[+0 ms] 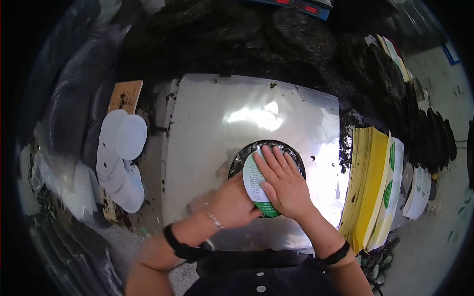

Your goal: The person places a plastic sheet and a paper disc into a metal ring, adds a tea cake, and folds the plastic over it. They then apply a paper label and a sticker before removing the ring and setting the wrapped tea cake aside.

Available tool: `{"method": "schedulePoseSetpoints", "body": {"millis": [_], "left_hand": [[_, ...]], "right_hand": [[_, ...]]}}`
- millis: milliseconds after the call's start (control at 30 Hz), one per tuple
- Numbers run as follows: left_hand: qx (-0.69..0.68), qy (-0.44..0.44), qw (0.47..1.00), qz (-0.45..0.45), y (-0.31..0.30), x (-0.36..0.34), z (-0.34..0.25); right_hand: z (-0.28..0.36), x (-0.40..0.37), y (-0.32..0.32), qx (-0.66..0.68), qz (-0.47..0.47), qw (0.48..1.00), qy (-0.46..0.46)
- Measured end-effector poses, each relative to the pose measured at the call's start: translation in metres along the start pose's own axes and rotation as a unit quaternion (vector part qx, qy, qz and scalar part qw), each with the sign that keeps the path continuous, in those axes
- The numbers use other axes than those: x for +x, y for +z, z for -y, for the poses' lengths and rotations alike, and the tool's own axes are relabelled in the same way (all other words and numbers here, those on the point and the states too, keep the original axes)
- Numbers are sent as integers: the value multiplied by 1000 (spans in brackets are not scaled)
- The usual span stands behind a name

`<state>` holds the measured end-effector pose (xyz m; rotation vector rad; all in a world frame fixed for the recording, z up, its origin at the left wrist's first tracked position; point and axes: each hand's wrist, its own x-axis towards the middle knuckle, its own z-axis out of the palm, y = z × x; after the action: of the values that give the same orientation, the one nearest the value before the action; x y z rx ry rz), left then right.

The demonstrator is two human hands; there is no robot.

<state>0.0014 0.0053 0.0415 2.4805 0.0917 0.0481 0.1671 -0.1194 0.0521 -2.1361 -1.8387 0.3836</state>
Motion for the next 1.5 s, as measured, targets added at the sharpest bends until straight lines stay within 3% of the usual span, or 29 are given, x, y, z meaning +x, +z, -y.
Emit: {"method": "schedulePoseSetpoints", "body": {"millis": [33, 100, 300, 333, 367, 400, 500, 533, 567, 633, 700, 733, 800, 900, 933, 967, 1033, 1067, 1100, 1133, 1167, 1200, 1233, 1267, 1300, 1333, 1367, 1433, 1500], "left_hand": [[-5, -11, 1000, -1, -6, -21, -2], [166, 92, 982, 15, -23, -48, -7], [49, 76, 992, 93, -37, -38, 5], [-118, -68, 990, 22, -40, -45, 3], [-281, -204, 937, -51, -40, -50, 0], [-368, -171, 860, -308, -9, -54, 14], [-288, -248, 855, -352, 20, 8, 16], [-285, -241, 852, -366, 19, 10, 20], [-299, -240, 869, -314, 13, 10, 26], [-309, -241, 884, -256, 22, 3, 34], [-473, -192, 811, -285, 34, 18, 39], [-504, -118, 818, -253, 16, 27, 0], [-533, -40, 824, -188, 3, 25, -54], [-247, -28, 898, -363, 27, 7, -94], [-138, -11, 898, -417, 30, 3, -103], [-10, -159, 908, -387, 57, -10, -67], [122, -289, 886, -342, 81, -14, -37], [-275, -237, 879, -308, 87, -5, -54], [-630, -153, 729, -219, 94, 3, -75], [-636, -154, 727, -209, 92, 9, -111], [-625, -22, 771, -117, 74, 18, -164], [-600, 110, 792, -18, 59, 23, -215], [-559, 243, 789, 81, 59, 29, -246], [-485, 30, 872, 60, 88, 41, -241], [-197, -31, 977, -70, 114, 49, -232], [-32, -41, 997, -51, 149, 51, -208], [-6, -20, 999, -39, 175, 50, -191], [19, -2, 1000, -20, 194, 49, -168], [-136, -55, 989, 36, 193, 45, -150]], "right_hand": [[2, -2, 1, 5, 9, 1000, -6], [7, 1, 6, -53, 11, 999, -6], [22, 0, 21, -87, 9, 991, -101], [22, -1, 19, -63, 5, 993, -104], [21, -2, 17, -39, 1, 993, -108], [25, -2, 17, -6, -17, 994, -104], [50, -11, 18, -79, 74, 992, -69], [51, -20, 20, -48, 84, 987, -126], [41, -29, 13, -57, 74, 987, -133], [17, -62, 1, 216, 261, 918, -207], [18, -67, 7, 96, 160, 965, -182], [16, -68, 11, -16, 63, 988, -143], [12, -69, 28, -8, 21, 994, -107], [9, -88, 2, 277, -93, 954, -67], [10, -112, -6, 373, -202, 906, 9], [10, -143, -9, 457, -307, 831, 77], [17, -238, -10, 484, -268, 814, 176], [11, -288, 25, 516, -235, 818, 96], [6, -337, 60, 550, -194, 812, 17], [40, -352, 46, 401, -123, 907, 38], [57, -378, 69, 359, -141, 920, 70], [66, -384, 56, 379, -7, 885, 269], [74, -391, 44, 383, 124, 796, 452], [69, -418, 81, 442, 5, 779, 445], [63, -439, 119, 492, -118, 750, 427], [73, -433, 93, 615, -171, 622, 454], [83, -428, 68, 616, -179, 616, 457], [98, -418, 24, 691, -326, 463, 449], [90, -430, -7, 749, -341, 419, 384]]}}
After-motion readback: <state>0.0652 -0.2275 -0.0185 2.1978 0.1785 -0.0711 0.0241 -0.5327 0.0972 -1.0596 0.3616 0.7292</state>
